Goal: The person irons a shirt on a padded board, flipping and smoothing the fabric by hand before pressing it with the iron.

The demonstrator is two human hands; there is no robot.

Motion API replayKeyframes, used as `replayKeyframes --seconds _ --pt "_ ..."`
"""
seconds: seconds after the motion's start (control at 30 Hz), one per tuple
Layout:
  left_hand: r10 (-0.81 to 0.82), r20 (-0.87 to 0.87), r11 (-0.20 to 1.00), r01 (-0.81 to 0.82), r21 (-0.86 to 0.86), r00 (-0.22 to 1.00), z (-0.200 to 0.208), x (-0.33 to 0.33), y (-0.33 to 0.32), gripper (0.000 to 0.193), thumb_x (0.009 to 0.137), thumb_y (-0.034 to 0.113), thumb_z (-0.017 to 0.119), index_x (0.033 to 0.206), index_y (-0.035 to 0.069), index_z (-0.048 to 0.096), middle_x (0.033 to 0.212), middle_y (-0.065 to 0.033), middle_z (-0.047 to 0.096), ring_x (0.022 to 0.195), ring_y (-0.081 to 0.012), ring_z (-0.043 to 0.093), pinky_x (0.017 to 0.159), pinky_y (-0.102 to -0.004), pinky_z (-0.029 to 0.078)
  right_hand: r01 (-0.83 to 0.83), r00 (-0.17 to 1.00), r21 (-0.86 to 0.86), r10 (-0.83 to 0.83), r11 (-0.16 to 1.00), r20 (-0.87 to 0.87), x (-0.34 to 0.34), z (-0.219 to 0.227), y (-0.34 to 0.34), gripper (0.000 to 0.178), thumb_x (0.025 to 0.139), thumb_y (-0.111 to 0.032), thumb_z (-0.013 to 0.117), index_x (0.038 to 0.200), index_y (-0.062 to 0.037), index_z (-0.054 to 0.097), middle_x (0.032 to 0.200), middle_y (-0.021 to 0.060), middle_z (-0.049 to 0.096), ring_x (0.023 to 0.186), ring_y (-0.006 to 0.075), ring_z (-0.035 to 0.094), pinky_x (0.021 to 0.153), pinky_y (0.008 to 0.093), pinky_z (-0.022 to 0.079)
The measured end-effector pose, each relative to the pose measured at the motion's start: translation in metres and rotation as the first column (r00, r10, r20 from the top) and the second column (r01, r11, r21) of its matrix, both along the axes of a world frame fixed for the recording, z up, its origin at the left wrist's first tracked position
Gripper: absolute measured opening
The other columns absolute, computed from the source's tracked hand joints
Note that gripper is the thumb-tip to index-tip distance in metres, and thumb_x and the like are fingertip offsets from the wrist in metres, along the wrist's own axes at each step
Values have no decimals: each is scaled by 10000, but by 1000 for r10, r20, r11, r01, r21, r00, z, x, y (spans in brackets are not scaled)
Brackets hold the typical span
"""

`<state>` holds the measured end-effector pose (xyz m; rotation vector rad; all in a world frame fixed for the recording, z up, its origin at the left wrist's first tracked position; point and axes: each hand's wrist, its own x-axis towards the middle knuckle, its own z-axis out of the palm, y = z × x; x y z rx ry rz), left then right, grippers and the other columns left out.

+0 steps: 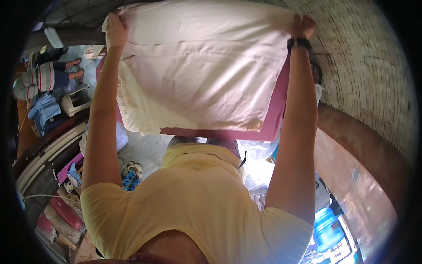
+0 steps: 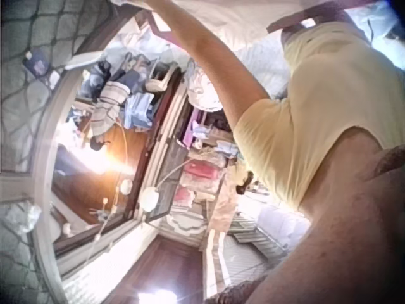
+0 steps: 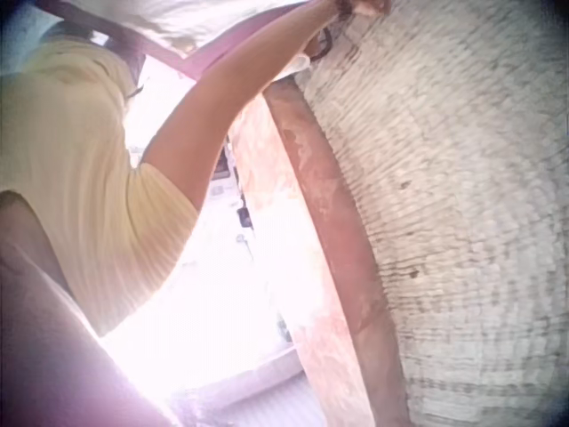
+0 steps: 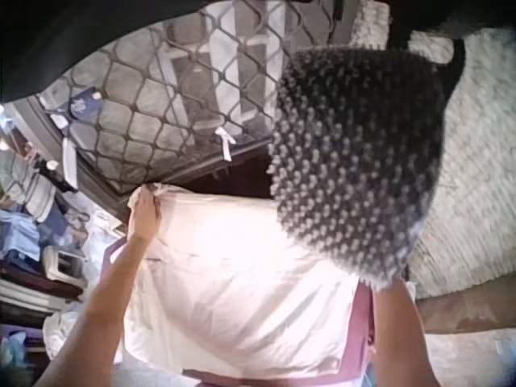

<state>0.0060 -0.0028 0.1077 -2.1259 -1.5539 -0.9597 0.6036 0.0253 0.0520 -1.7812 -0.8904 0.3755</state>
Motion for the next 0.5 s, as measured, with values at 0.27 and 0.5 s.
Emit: replayKeyframes --seconds 0.27,0.5 --pt "-173 -71 917 134 -377 982 -84 -22 -9 387 966 163 512 1343 88 470 1295 -185 531 1219 -382 490 1003 -451 430 -167 590 -386 406 907 698 64 -81 -49 467 825 -434 704 1088 -61 607 1051 183 645 1111 348 561 924 478 433" --pt "14 125 959 22 -281 992 3 -24 -146 398 889 76 631 1266 -2 534 1237 -202 555 1146 -385 536 961 -452 435 -128 922 -536 299 835 247 -41 -14 -401 356 850 -343 718 990 -39 595 842 144 654 748 315 633 684 424 503"
